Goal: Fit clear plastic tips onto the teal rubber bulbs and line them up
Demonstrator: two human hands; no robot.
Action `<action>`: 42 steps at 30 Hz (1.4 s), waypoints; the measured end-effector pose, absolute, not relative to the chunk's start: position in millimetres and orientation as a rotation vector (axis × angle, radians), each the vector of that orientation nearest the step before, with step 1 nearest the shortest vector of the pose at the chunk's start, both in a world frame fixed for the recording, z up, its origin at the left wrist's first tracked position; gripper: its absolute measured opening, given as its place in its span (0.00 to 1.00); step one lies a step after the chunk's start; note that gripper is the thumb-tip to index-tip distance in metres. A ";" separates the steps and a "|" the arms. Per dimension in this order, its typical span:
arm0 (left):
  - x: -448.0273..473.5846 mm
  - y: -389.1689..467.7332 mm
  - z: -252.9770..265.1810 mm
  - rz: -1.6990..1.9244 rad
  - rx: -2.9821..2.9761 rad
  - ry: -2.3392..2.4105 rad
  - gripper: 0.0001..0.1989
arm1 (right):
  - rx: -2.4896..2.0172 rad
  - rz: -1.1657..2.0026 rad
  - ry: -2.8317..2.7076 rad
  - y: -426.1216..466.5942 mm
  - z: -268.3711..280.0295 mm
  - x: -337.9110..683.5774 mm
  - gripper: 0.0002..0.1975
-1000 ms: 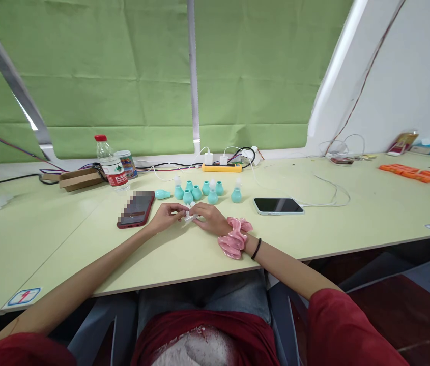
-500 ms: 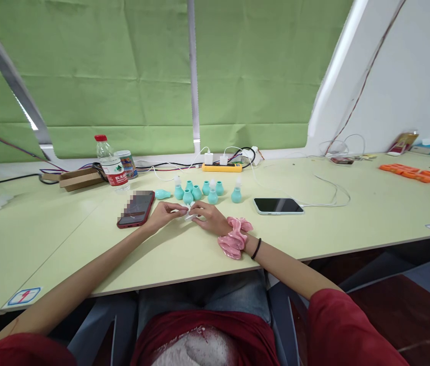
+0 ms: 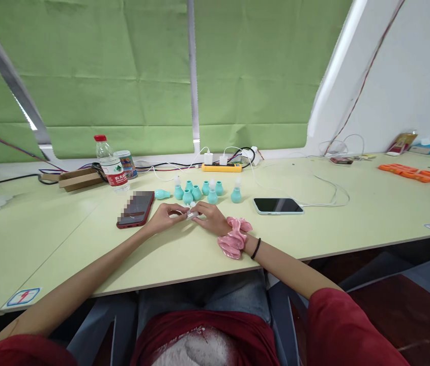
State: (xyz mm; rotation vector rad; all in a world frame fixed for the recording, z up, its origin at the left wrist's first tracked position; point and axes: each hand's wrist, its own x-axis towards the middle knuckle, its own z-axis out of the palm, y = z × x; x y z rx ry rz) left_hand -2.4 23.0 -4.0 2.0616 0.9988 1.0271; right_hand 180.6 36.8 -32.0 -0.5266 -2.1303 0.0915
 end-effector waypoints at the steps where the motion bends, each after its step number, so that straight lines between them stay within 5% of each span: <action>1: -2.2 22.7 -5.0 1.040 2.081 0.994 0.15 | -0.527 0.084 -2.123 37.0 -32.3 180.5 0.06; 19: 5.6 18.0 -14.8 1.170 1.931 0.948 0.17 | -0.552 -0.061 -2.079 37.8 -35.0 180.0 0.05; 26: 0.6 22.8 -6.5 1.037 1.396 0.847 0.17 | -0.407 -0.205 -2.105 33.9 -27.7 176.3 0.05; 42: -10.5 29.9 -4.6 0.715 1.225 0.804 0.15 | -0.402 -0.145 -2.141 33.9 -25.4 174.2 0.07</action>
